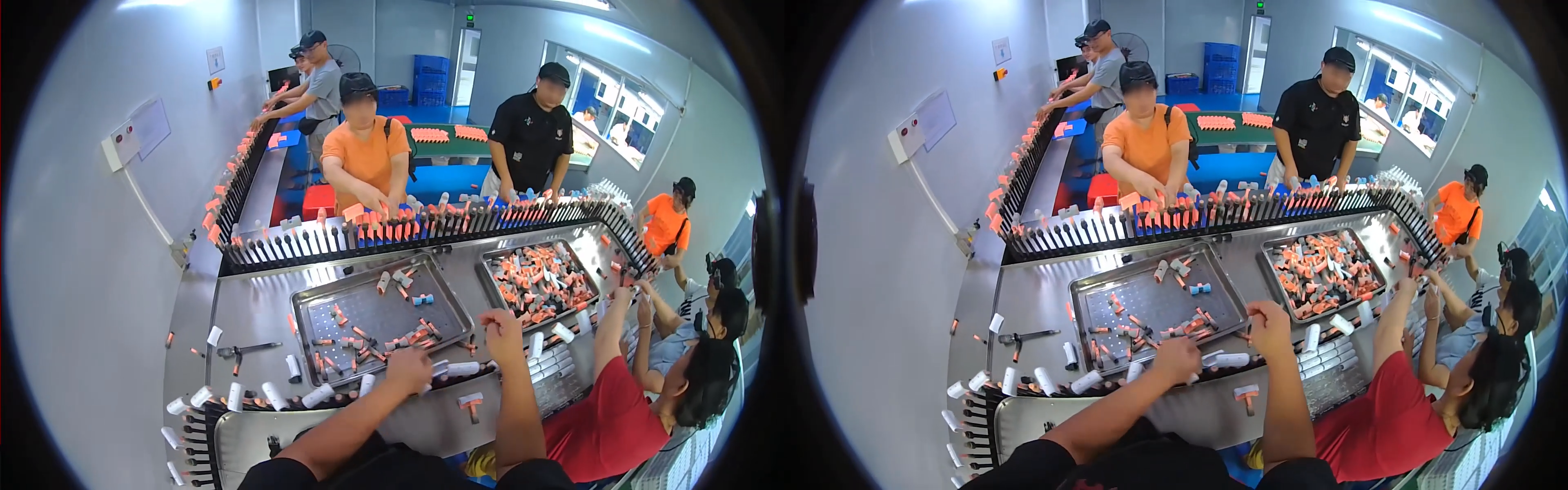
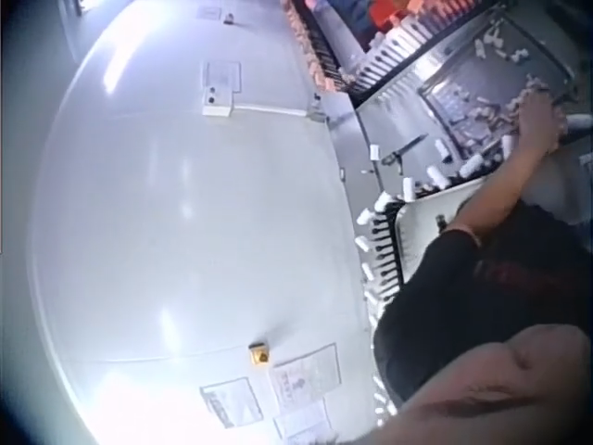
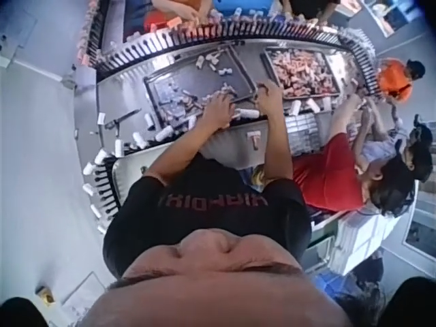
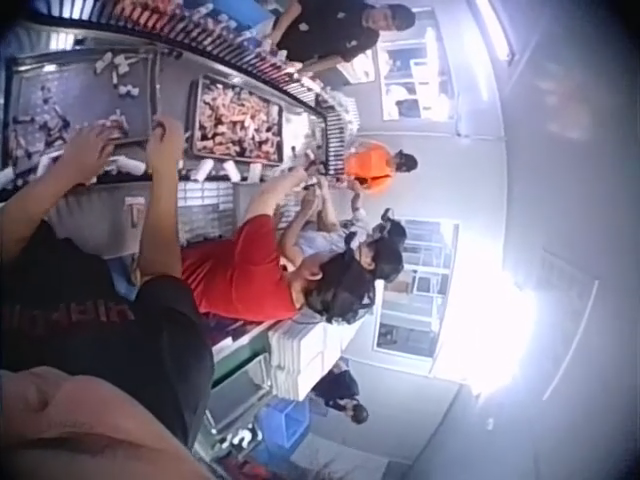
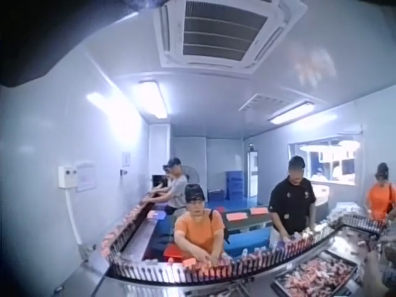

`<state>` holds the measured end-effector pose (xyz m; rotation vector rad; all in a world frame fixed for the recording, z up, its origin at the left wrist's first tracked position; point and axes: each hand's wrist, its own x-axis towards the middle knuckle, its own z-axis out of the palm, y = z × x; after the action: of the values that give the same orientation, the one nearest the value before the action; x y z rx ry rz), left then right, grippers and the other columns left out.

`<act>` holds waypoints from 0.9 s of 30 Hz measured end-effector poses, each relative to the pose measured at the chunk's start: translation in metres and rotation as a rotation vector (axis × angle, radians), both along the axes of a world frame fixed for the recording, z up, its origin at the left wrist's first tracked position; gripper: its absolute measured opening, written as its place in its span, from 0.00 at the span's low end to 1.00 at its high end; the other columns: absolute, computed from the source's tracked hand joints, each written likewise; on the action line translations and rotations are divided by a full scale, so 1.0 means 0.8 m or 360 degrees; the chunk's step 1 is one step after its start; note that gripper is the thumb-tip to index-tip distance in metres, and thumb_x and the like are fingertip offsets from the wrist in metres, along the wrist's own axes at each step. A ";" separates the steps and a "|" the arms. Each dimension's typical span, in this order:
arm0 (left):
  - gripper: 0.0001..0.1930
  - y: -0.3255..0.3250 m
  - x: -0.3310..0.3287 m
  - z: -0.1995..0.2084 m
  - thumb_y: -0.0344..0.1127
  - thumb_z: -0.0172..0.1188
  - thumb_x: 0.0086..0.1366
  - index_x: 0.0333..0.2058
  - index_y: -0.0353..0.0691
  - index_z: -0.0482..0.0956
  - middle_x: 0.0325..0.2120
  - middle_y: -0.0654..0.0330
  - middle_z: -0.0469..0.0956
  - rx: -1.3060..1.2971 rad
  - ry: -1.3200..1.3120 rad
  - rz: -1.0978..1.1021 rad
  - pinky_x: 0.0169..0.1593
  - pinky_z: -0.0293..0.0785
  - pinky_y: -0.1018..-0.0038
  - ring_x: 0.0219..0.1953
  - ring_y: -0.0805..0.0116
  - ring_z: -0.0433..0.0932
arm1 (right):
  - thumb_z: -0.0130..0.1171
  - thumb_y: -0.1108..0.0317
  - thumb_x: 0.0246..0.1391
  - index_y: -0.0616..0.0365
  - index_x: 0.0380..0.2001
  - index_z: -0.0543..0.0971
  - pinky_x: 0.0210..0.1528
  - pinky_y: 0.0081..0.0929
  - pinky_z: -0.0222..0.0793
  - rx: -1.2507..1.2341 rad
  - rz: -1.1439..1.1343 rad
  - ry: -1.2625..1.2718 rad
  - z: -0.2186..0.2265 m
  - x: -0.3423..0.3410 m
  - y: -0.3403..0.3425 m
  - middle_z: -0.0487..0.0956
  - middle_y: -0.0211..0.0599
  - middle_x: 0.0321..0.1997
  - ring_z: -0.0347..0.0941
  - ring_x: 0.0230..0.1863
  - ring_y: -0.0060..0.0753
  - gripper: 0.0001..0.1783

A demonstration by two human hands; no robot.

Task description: Assembling small plastic components on a factory assembly line.

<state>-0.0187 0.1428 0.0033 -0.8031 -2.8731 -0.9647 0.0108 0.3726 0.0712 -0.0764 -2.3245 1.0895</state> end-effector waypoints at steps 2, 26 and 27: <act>0.19 -0.006 -0.006 0.006 0.42 0.56 0.65 0.51 0.38 0.76 0.46 0.46 0.80 -0.0138 0.0292 0.0006 0.52 0.75 0.52 0.47 0.43 0.80 | 0.52 0.77 0.50 0.60 0.32 0.82 0.38 0.43 0.74 0.0303 -0.0148 -0.0023 -0.010 0.005 0.021 0.82 0.45 0.32 0.79 0.36 0.50 0.10; 0.17 0.040 0.005 0.021 0.38 0.56 0.65 0.50 0.39 0.77 0.43 0.51 0.81 -0.0154 0.0287 -0.0139 0.55 0.71 0.54 0.49 0.49 0.79 | 0.54 0.78 0.45 0.58 0.28 0.82 0.39 0.42 0.75 0.0335 -0.0454 -0.0075 -0.027 -0.006 0.074 0.81 0.45 0.30 0.80 0.35 0.49 0.09; 0.16 0.055 0.011 0.048 0.37 0.56 0.65 0.50 0.38 0.77 0.43 0.50 0.81 0.0108 0.0335 -0.0258 0.53 0.72 0.52 0.48 0.48 0.80 | 0.55 0.77 0.46 0.57 0.27 0.83 0.40 0.43 0.75 0.0552 -0.0556 -0.0074 -0.064 0.002 0.094 0.82 0.45 0.31 0.80 0.36 0.50 0.08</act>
<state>-0.0099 0.1866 0.0417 -1.0749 -2.6166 -0.9230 0.0123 0.4477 0.0201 -0.3628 -2.3888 0.5130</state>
